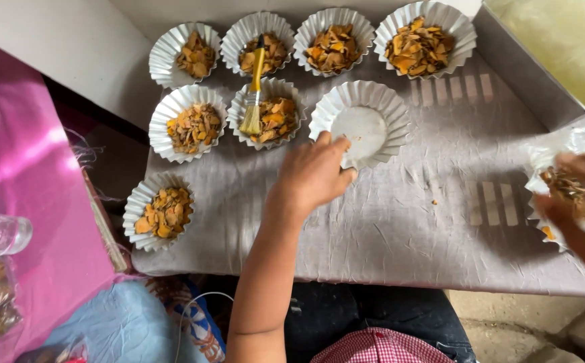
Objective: The person uses a small brush to sweep dried fruit pieces from one paper cupcake liner into another, then transfers the contents into a small plastic bag. The person repeats this process with several liners, consolidating the dried fruit into bags.
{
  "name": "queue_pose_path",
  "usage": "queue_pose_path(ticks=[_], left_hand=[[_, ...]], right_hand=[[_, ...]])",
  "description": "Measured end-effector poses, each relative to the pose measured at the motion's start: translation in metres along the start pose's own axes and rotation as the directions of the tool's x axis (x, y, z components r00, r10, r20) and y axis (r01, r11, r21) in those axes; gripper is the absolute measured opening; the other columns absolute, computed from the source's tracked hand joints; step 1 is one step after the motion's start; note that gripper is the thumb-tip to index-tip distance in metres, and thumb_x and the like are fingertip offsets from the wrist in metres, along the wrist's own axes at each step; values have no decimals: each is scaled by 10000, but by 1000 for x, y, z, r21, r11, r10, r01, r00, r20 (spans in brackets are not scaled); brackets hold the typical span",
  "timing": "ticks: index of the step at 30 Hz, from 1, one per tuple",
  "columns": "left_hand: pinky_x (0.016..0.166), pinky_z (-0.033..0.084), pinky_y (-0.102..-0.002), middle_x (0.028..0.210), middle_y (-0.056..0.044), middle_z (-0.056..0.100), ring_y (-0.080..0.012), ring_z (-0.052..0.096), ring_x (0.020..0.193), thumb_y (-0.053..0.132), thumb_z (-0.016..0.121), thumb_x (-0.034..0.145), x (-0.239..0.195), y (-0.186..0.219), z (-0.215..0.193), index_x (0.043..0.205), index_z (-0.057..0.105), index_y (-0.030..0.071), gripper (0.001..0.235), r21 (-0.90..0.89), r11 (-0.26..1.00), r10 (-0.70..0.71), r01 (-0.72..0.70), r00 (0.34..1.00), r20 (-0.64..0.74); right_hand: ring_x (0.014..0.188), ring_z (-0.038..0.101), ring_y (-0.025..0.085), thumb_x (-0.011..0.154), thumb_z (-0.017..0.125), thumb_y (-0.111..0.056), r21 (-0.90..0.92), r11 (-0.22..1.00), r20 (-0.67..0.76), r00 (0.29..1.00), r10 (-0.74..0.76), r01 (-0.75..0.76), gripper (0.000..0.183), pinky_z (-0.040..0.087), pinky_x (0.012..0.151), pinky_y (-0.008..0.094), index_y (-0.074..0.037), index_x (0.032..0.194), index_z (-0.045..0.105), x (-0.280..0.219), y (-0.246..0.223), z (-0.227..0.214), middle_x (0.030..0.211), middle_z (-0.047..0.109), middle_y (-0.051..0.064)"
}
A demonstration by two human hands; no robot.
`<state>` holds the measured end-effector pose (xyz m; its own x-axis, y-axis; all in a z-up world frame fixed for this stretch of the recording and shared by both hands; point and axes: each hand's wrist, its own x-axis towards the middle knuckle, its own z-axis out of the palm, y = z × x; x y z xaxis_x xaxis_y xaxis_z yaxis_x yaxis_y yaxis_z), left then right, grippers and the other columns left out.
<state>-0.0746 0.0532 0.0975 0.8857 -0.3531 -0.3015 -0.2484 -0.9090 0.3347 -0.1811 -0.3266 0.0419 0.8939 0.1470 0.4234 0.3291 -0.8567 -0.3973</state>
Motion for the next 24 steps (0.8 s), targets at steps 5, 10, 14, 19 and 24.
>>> queue_pose_path(ticks=[5,10,14,19,24], left_hand=[[891,592,-503,1391,-224,487,-422,614,1125,-131,407,911,2,-4,32,1382,571,20,520,-15,994,110,-111,993,-41],[913,600,-511,1469,-197,440,-383,612,1164,20,441,994,0,26,33,1410,557,95,438,-122,970,213,-211,977,12],[521,633,-232,1372,-171,576,-181,690,701,172,537,1009,4,21,33,1405,551,69,410,-236,871,372,-431,892,-257],[590,575,-214,1194,-165,672,-169,691,800,60,595,961,37,-62,-8,1166,658,53,214,-177,975,-1,-136,790,-614],[632,629,-398,1065,-107,624,-254,697,808,327,669,986,90,-149,-4,1079,634,51,294,-197,947,-318,253,656,-684]], right_hand=[[1191,655,298,810,782,-269,79,958,30,960,-279,276,516,561,1040,423,-20,1255,704,1,-56,28,1288,704,173],[1069,660,266,845,808,-169,180,937,8,952,-305,299,449,540,961,395,-52,1265,701,25,-103,32,1235,683,135],[1072,671,260,899,788,-109,227,920,-44,947,-318,319,366,531,997,381,-5,1241,709,49,-124,33,1216,699,160],[1063,664,286,917,776,-157,233,907,13,931,-364,351,369,556,942,428,-26,1256,711,87,-139,48,1181,690,148],[1220,555,323,941,651,-385,108,969,331,911,-247,223,475,451,1068,527,-145,1350,666,112,-147,86,1297,646,128]])
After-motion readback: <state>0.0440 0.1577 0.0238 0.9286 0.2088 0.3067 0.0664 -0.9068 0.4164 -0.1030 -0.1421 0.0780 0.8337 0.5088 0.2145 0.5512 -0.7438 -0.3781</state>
